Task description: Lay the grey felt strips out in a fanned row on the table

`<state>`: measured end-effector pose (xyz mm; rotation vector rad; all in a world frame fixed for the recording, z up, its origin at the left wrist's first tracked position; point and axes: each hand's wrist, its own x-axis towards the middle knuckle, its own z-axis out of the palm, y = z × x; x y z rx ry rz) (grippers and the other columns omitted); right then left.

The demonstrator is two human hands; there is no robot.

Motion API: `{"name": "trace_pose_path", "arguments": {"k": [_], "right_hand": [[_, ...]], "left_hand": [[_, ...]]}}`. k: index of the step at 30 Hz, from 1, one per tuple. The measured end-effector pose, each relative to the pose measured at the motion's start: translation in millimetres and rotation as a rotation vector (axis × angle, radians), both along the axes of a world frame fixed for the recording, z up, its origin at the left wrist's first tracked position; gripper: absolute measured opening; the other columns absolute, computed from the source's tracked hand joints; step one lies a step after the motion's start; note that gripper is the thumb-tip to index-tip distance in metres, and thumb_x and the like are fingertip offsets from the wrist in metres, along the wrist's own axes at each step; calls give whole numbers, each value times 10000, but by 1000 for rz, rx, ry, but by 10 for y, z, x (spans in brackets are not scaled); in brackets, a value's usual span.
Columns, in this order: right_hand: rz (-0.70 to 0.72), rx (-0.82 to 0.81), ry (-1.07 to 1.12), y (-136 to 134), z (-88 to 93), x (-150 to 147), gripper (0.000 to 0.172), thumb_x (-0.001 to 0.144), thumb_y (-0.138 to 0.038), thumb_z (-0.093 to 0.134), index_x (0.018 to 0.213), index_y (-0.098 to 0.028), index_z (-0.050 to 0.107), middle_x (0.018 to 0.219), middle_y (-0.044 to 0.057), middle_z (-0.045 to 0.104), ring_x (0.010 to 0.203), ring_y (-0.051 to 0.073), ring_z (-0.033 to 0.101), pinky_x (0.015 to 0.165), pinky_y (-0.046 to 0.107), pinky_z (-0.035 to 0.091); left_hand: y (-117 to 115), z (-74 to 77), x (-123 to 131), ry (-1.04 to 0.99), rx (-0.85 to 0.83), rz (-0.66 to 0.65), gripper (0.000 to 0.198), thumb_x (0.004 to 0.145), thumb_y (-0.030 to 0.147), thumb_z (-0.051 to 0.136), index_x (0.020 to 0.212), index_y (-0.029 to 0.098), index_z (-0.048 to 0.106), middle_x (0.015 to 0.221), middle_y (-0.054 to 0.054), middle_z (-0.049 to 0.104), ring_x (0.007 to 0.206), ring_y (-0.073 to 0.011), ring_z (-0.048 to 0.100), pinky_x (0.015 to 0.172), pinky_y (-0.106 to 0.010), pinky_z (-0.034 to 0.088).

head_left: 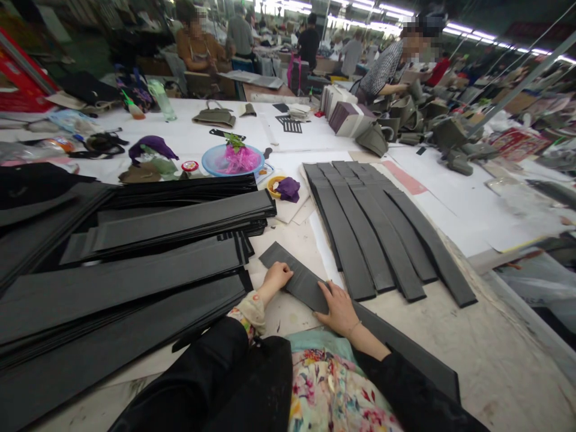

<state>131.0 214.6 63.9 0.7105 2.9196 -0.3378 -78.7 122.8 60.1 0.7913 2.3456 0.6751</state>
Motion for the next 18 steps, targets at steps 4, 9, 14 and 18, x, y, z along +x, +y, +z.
{"name": "trace_pose_path", "arguments": {"k": [4, 9, 14, 18], "right_hand": [[-3, 7, -7, 9, -13, 35, 784, 661, -445, 585, 1344, -188, 299, 1342, 152, 363, 1211, 284, 343, 977, 414, 263], [-3, 16, 3, 14, -2, -18, 767, 668, -445, 576, 1337, -180, 312, 1330, 159, 376, 1198, 290, 355, 970, 415, 265], [-3, 11, -6, 7, -1, -57, 787, 652, -432, 594, 1340, -175, 311, 1318, 165, 385, 1189, 294, 362, 966, 414, 265], [-11, 18, 1, -4, -9, -50, 786, 655, -421, 593, 1345, -177, 307, 1320, 162, 384, 1191, 290, 361, 967, 408, 267]], "left_hand": [[-27, 19, 82, 47, 7, 6, 116, 738, 278, 572, 679, 185, 611, 821, -26, 578, 764, -147, 559, 670, -243, 401], [-55, 6, 105, 102, 25, 23, 140, 763, 306, 545, 694, 188, 575, 829, -31, 560, 763, -159, 550, 681, -267, 395], [-62, -33, 50, 110, 33, 42, 166, 731, 275, 585, 858, 174, 549, 897, -50, 575, 821, -165, 550, 714, -261, 397], [-36, -57, -54, 63, -6, 53, 208, 706, 251, 604, 878, 145, 557, 909, -77, 607, 841, -181, 562, 713, -267, 405]]}}
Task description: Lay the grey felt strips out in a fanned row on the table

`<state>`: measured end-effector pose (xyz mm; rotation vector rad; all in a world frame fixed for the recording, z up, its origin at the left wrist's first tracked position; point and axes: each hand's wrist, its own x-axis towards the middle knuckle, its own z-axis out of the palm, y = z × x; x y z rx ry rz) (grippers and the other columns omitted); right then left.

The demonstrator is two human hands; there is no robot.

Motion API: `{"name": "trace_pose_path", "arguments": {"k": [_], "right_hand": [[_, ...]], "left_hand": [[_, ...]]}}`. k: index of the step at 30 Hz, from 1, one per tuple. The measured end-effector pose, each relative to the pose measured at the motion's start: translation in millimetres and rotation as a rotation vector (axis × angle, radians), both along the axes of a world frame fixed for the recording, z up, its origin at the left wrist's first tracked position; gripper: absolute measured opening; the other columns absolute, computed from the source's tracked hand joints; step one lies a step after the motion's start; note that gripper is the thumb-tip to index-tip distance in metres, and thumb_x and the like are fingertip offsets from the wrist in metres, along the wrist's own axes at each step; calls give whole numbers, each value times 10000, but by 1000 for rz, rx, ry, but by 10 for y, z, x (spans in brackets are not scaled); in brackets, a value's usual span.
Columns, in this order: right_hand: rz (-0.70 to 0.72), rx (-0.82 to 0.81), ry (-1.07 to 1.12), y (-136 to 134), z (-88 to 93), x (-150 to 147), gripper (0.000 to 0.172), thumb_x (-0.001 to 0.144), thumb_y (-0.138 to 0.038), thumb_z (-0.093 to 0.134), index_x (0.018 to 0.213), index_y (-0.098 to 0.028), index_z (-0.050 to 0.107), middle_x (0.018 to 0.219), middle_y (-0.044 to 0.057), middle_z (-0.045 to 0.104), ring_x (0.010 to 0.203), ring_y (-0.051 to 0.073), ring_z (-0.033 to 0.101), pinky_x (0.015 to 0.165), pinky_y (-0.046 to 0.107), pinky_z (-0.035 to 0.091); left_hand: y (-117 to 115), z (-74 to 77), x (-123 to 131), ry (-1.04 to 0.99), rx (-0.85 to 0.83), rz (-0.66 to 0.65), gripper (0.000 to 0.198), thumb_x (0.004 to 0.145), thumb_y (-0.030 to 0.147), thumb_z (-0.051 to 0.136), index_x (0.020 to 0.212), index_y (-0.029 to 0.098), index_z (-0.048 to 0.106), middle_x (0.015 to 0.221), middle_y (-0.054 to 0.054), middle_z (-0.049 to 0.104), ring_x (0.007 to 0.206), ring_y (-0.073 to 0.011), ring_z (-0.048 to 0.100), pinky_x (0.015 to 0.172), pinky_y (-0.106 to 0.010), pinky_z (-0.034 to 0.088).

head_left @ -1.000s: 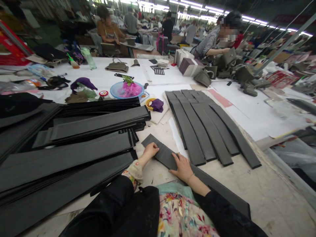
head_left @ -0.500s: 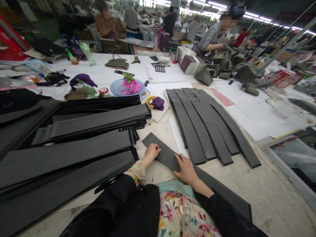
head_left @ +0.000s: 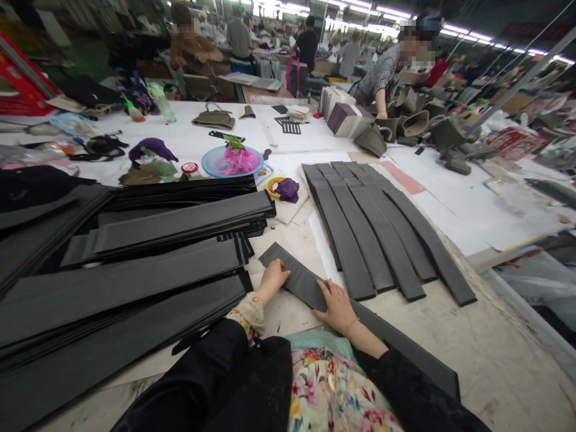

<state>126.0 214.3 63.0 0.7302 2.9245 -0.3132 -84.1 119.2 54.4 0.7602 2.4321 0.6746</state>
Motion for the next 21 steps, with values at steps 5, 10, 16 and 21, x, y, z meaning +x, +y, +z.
{"name": "trace_pose_path", "arguments": {"k": [5, 10, 16, 21], "right_hand": [[1, 5, 2, -3, -3, -4, 786, 655, -421, 592, 1345, -170, 311, 1323, 164, 380, 1192, 290, 359, 967, 406, 270], [6, 12, -1, -8, -1, 30, 772, 665, -418, 577, 1344, -166, 310, 1332, 164, 367, 1198, 285, 350, 973, 403, 263], [7, 21, -6, 3, -15, 150, 769, 661, -413, 570, 1343, -172, 309, 1336, 159, 365, 1195, 283, 355, 972, 403, 261], [3, 20, -3, 10, -21, 147, 768, 660, -419, 566, 1342, -171, 312, 1329, 165, 370, 1194, 288, 354, 963, 406, 269]], "left_hand": [[60, 0, -148, -94, -47, -15, 105, 719, 249, 599, 725, 144, 591, 766, -52, 637, 725, -160, 580, 640, -264, 420], [72, -10, -143, -126, -34, -50, 136, 763, 260, 579, 730, 131, 604, 730, -11, 627, 676, -117, 565, 657, -274, 442], [35, -10, -12, -69, -23, -25, 118, 709, 279, 607, 666, 173, 639, 803, -33, 631, 744, -147, 576, 640, -234, 412], [8, 3, 52, 10, -14, -2, 138, 740, 303, 568, 681, 187, 610, 863, -34, 585, 776, -154, 561, 675, -250, 401]]}}
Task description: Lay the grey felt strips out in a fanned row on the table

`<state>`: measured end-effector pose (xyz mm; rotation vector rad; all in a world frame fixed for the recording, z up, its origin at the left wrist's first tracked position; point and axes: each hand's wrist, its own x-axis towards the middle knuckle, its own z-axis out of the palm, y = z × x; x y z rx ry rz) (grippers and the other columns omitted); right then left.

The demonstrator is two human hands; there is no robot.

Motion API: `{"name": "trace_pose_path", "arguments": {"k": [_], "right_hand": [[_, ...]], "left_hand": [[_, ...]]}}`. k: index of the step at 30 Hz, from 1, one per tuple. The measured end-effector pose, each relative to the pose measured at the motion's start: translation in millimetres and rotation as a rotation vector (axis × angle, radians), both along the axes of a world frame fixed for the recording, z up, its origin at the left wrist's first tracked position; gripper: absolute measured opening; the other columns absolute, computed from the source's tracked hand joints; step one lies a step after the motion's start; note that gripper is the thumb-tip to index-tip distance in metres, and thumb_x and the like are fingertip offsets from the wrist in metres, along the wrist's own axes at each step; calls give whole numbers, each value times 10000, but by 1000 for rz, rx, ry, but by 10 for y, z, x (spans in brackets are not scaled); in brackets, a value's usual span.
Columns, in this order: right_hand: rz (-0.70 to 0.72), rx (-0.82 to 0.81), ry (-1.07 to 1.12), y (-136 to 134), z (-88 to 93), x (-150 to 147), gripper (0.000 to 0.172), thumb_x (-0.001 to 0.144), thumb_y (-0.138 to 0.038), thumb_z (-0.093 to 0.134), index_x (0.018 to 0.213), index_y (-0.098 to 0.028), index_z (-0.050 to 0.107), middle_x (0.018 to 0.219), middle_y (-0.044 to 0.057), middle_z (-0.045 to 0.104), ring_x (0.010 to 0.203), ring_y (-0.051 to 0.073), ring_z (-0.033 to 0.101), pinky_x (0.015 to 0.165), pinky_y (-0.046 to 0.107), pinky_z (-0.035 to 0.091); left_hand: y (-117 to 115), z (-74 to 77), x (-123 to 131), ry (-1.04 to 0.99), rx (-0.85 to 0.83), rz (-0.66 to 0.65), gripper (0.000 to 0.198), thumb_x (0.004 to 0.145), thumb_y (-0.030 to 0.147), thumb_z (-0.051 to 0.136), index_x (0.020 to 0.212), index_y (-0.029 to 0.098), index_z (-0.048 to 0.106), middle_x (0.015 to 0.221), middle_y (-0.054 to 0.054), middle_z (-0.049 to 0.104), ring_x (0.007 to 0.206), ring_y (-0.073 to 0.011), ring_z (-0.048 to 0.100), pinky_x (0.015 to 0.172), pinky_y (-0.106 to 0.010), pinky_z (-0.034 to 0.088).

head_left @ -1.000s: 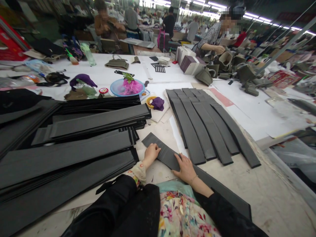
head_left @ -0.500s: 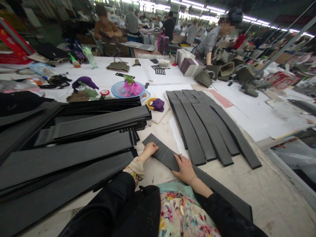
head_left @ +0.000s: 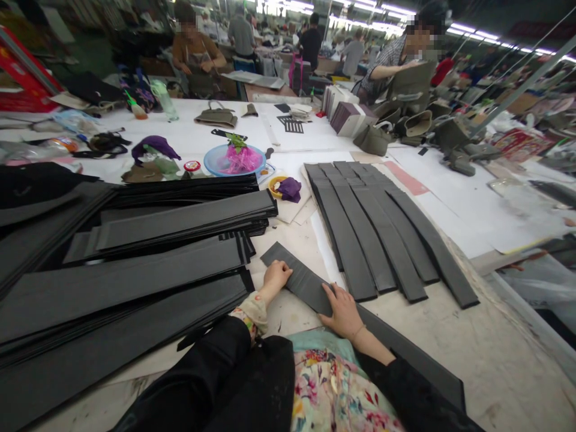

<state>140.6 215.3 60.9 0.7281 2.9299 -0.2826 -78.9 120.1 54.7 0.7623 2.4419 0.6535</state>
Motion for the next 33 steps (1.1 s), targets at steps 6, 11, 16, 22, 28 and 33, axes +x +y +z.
{"name": "trace_pose_path", "arguments": {"k": [6, 11, 16, 22, 28, 33], "right_hand": [[-3, 5, 0, -6, -17, -38, 765, 666, -425, 562, 1342, -167, 312, 1324, 168, 374, 1190, 290, 356, 961, 408, 264], [-5, 10, 5, -11, -30, -28, 767, 669, -423, 564, 1347, -175, 307, 1332, 163, 369, 1188, 285, 359, 966, 403, 257], [-11, 12, 0, -17, -47, -25, 776, 665, -423, 567, 1351, -179, 298, 1331, 163, 370, 1189, 288, 360, 962, 405, 260], [-11, 12, 2, -20, -46, -35, 769, 666, -421, 566, 1346, -178, 303, 1331, 164, 369, 1195, 289, 353, 964, 404, 259], [-17, 12, -8, -22, -29, -75, 767, 673, -425, 560, 1350, -178, 295, 1330, 166, 369, 1195, 287, 354, 963, 406, 260], [-14, 11, -27, -26, -21, -90, 775, 670, -426, 565, 1352, -177, 294, 1338, 166, 362, 1196, 290, 351, 965, 406, 254]], "left_hand": [[-30, 9, 10, 65, 6, 3, 123, 735, 305, 581, 764, 187, 562, 929, -42, 555, 837, -155, 548, 718, -245, 397], [-32, 9, -110, 55, -46, 7, 204, 725, 299, 594, 871, 168, 537, 930, -63, 588, 864, -174, 554, 725, -255, 401], [-31, 10, -238, 9, -108, -44, 130, 728, 302, 577, 720, 172, 575, 776, -39, 612, 739, -170, 574, 631, -254, 397], [-70, 8, -189, 72, -65, -62, 131, 768, 285, 537, 709, 180, 591, 857, -42, 581, 806, -157, 562, 685, -247, 392], [-81, -5, -166, 94, -55, -40, 137, 778, 287, 531, 698, 182, 568, 852, -38, 562, 772, -151, 559, 678, -249, 394], [-102, -9, -160, 133, -51, -9, 161, 769, 308, 555, 868, 182, 537, 991, -60, 552, 877, -165, 552, 740, -252, 393]]}}
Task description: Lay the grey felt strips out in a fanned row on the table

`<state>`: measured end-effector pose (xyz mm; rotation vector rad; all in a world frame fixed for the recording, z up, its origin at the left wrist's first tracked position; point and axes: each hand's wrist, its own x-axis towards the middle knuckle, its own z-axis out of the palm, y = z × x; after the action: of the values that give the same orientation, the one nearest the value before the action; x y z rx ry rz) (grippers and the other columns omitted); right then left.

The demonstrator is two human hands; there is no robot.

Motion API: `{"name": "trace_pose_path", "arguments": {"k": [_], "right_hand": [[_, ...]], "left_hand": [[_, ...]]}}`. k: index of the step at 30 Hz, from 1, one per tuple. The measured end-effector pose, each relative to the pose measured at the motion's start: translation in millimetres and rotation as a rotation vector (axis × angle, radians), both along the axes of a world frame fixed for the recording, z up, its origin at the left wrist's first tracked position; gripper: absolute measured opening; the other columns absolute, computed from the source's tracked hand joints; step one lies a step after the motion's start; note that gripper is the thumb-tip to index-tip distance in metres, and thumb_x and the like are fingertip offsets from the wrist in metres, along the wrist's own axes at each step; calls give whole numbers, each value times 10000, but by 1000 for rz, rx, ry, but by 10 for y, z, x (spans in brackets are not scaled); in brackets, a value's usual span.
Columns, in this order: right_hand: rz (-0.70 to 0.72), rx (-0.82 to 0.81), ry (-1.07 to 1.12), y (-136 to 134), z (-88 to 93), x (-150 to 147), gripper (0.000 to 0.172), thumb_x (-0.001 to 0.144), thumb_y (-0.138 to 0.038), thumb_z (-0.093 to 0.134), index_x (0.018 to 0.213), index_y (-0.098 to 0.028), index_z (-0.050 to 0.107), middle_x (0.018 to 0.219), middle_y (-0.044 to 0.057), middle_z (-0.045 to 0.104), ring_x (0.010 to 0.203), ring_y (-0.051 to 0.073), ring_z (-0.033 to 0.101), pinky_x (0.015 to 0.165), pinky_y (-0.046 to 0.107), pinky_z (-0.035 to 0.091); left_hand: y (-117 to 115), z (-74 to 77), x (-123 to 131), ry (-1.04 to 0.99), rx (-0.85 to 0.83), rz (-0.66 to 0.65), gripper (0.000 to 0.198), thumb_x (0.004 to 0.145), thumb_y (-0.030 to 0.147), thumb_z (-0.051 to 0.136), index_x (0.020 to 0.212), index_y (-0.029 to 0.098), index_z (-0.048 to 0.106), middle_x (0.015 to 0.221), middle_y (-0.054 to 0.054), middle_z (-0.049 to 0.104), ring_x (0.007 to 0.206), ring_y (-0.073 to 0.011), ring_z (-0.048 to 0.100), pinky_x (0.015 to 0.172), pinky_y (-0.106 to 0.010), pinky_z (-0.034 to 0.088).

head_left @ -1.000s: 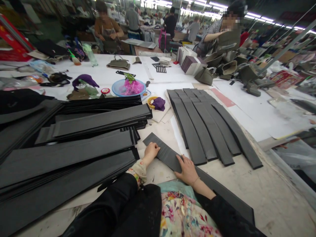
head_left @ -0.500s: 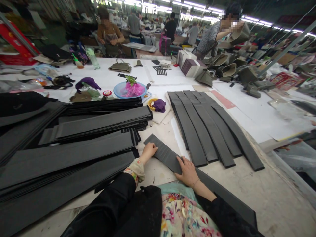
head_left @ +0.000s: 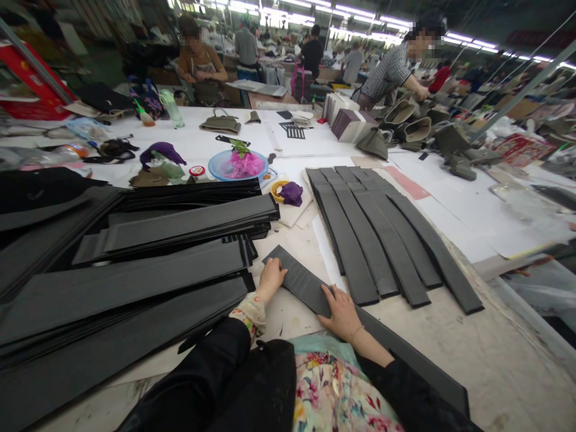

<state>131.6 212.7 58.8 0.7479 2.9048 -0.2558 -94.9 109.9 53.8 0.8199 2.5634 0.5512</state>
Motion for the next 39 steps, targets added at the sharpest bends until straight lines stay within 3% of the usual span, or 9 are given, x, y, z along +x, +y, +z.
{"name": "trace_pose_path", "arguments": {"k": [3, 7, 12, 23, 28, 31, 35, 39], "right_hand": [[0, 1, 2, -5, -6, 5, 772, 677, -426, 556, 1356, -174, 287, 1344, 165, 355, 1202, 292, 346, 969, 410, 251], [-4, -4, 13, -5, -24, 14, 771, 676, -426, 554, 1356, -178, 287, 1341, 160, 360, 1204, 290, 348, 966, 410, 260], [-3, -12, 19, 2, -31, 14, 773, 670, -420, 562, 1352, -179, 288, 1335, 160, 370, 1200, 286, 352, 967, 414, 258], [1, 7, 34, -48, 44, -229, 760, 673, -417, 571, 1342, -160, 317, 1312, 174, 385, 1180, 298, 361, 946, 413, 271], [0, 4, 30, -41, 37, -230, 763, 672, -426, 568, 1344, -174, 309, 1321, 167, 383, 1176, 298, 368, 941, 413, 273], [3, 6, 27, -39, 30, -223, 769, 671, -420, 570, 1348, -172, 303, 1321, 169, 381, 1182, 297, 363, 945, 410, 272], [4, 10, 23, -43, 16, -226, 764, 678, -422, 563, 1350, -170, 300, 1323, 168, 380, 1189, 295, 358, 949, 410, 273], [2, 14, 21, -43, 5, -223, 764, 680, -417, 563, 1351, -163, 302, 1326, 171, 380, 1194, 293, 357, 957, 407, 274]], "left_hand": [[20, -15, -77, -29, -37, 23, 251, 743, 348, 581, 911, 169, 526, 949, -72, 588, 872, -191, 562, 717, -269, 404], [51, -22, -198, -95, -77, -1, 184, 738, 352, 575, 745, 168, 581, 787, -55, 616, 746, -186, 582, 657, -274, 418], [22, 9, -180, -28, -3, -58, 113, 762, 270, 552, 724, 179, 609, 916, -55, 587, 923, -175, 538, 804, -259, 390], [46, 42, -285, -23, -39, 34, 119, 787, 284, 522, 748, 183, 572, 912, -48, 576, 795, -159, 562, 694, -254, 394], [60, 33, -300, -18, -35, 73, 113, 765, 280, 552, 807, 176, 555, 1007, -72, 559, 887, -167, 562, 750, -248, 395], [64, 14, -361, -29, -40, 99, 248, 728, 308, 598, 916, 159, 533, 1063, -103, 555, 958, -189, 549, 773, -256, 396], [96, 11, -487, -105, -77, 93, 213, 722, 322, 612, 861, 169, 562, 947, -79, 622, 890, -187, 575, 738, -266, 418], [123, 15, -549, -151, -79, 45, 198, 807, 335, 534, 849, 148, 586, 920, -56, 621, 859, -160, 572, 781, -328, 443]]}}
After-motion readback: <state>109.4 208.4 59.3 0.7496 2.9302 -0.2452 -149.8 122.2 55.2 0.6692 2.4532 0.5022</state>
